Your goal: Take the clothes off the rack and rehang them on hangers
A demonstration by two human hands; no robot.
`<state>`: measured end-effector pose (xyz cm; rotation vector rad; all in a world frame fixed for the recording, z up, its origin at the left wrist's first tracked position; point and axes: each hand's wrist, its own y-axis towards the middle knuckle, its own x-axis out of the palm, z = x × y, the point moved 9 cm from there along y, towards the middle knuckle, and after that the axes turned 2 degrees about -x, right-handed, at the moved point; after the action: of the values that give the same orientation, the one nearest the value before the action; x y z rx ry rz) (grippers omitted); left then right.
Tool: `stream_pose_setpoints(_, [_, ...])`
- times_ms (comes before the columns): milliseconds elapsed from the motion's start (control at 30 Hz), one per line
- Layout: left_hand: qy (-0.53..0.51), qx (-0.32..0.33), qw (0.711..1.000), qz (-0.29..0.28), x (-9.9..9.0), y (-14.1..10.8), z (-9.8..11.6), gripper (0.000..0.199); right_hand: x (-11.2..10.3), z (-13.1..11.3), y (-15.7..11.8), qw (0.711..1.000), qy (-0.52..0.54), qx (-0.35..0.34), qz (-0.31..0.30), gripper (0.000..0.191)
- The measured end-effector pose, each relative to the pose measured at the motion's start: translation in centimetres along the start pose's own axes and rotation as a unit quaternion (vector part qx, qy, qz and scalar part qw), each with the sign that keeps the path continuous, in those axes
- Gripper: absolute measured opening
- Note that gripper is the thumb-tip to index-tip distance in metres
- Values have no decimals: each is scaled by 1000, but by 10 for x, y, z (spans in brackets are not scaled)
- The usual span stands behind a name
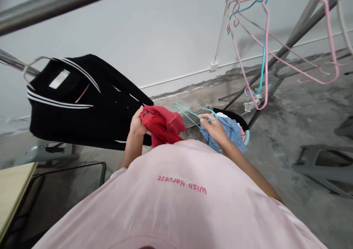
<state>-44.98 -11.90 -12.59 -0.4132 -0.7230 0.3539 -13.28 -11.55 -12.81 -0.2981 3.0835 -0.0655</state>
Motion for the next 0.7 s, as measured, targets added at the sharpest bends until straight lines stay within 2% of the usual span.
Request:
stream_pose_setpoints(233, [-53,75,995,37,8,8,21,19,4,-11,-20,993,-79,-82,-8,34])
stream_pose_setpoints(333, [-47,112,992,26,17,4,21,17,17,-21,-27,988,-93,-106,-56,34])
stream_pose_setpoints(433, [-4,179,984,2,32,-9,20,21,39,-22,-30,984,-79,-72,-144,35])
stream_pose_setpoints(500, [47,191,980,-32,47,-21,13,26,53,-22,-32,976,-72,-52,-198,34])
stream_pose_setpoints(567, [106,173,975,-92,63,-34,0,33,62,-19,-31,971,-72,-41,-223,32])
stream_pose_setpoints(700, [198,151,944,-216,87,-54,-17,48,65,-3,-16,979,-33,15,-199,44])
